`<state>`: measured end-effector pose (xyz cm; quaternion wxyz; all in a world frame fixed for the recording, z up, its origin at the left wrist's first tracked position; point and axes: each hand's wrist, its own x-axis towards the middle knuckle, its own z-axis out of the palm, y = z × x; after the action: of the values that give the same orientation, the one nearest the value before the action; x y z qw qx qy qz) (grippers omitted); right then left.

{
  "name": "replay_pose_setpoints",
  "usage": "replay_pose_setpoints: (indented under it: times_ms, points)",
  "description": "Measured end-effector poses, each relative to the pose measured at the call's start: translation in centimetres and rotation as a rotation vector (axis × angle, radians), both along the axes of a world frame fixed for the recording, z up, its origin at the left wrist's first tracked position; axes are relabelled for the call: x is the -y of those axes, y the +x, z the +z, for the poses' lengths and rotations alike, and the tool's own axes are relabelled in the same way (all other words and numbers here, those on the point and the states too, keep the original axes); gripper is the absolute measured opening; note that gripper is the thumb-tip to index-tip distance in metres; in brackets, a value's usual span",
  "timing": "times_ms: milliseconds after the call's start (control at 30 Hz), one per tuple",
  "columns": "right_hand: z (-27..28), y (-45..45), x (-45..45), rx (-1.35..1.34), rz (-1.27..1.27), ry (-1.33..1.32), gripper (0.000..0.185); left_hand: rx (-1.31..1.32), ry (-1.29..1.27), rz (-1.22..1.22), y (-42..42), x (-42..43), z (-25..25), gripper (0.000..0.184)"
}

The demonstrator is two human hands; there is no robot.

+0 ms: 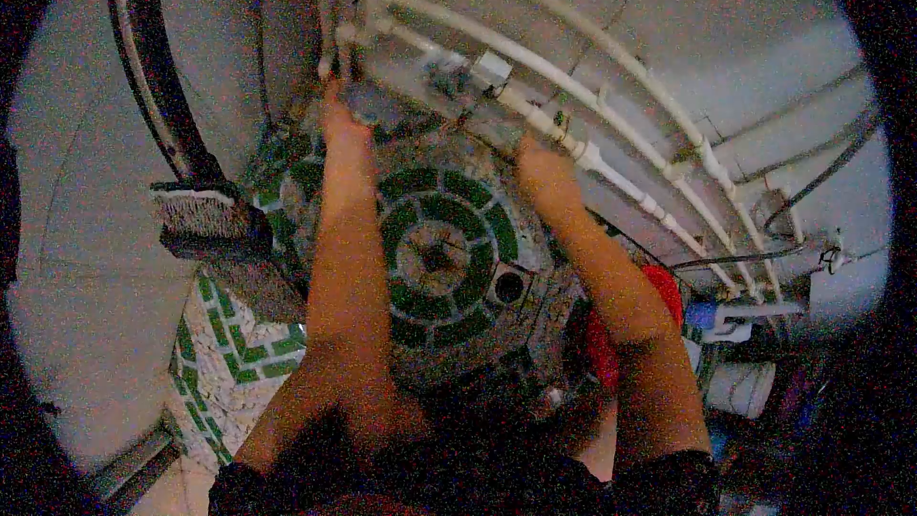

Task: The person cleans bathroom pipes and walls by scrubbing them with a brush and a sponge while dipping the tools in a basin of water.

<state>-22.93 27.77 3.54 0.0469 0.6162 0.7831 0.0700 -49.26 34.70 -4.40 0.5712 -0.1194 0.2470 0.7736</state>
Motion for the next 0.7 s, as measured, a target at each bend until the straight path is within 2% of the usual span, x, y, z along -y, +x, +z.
replay_pose_setpoints:
  times_ms: [133, 233, 333, 367, 467, 533, 567, 633, 700]
  points:
    - [-1.3, -2.8, -4.2, 0.009, 0.165, 0.015, 0.023, 0.115, 0.070, -0.069, 1.8, 0.2, 0.6, 0.020]
    - [-0.5, -7.5, -3.6, -0.226, 0.266, 0.182, 0.033, 0.056, 0.025, -0.025, 1.0, -0.3, 0.3, 0.017]
    - [-1.7, -5.5, -0.3, -0.462, 0.088, -0.003, 0.041, 0.037, -0.001, -0.047, -0.9, 0.2, 0.1, 0.016]
    - [-2.4, -4.3, 1.0, -0.537, 0.049, -0.032, 0.042, 0.048, -0.095, 0.006, -0.7, 0.5, 0.6, 0.016]
    - [-4.6, -1.5, 1.9, -0.739, -0.088, -0.131, 0.044, 0.093, 0.019, -0.015, 0.1, 1.0, 0.9, 0.018]
    - [-5.2, -1.3, 0.2, -0.869, -0.248, -0.199, 0.044, 0.113, 0.050, -0.032, 0.1, -0.4, -1.7, 0.019]
    - [-6.0, -2.9, -3.0, -0.782, -0.024, 0.002, 0.044, 0.124, 0.067, -0.046, 0.4, -1.0, -2.6, 0.019]
    - [-6.2, -6.2, -5.3, -0.728, 0.096, 0.106, 0.045, 0.068, -0.022, 0.000, 1.2, -0.2, -0.4, 0.019]
    - [-4.2, -8.3, -4.7, -0.825, -0.099, -0.085, 0.044, 0.060, -0.089, 0.024, 1.3, 0.6, 1.0, 0.019]
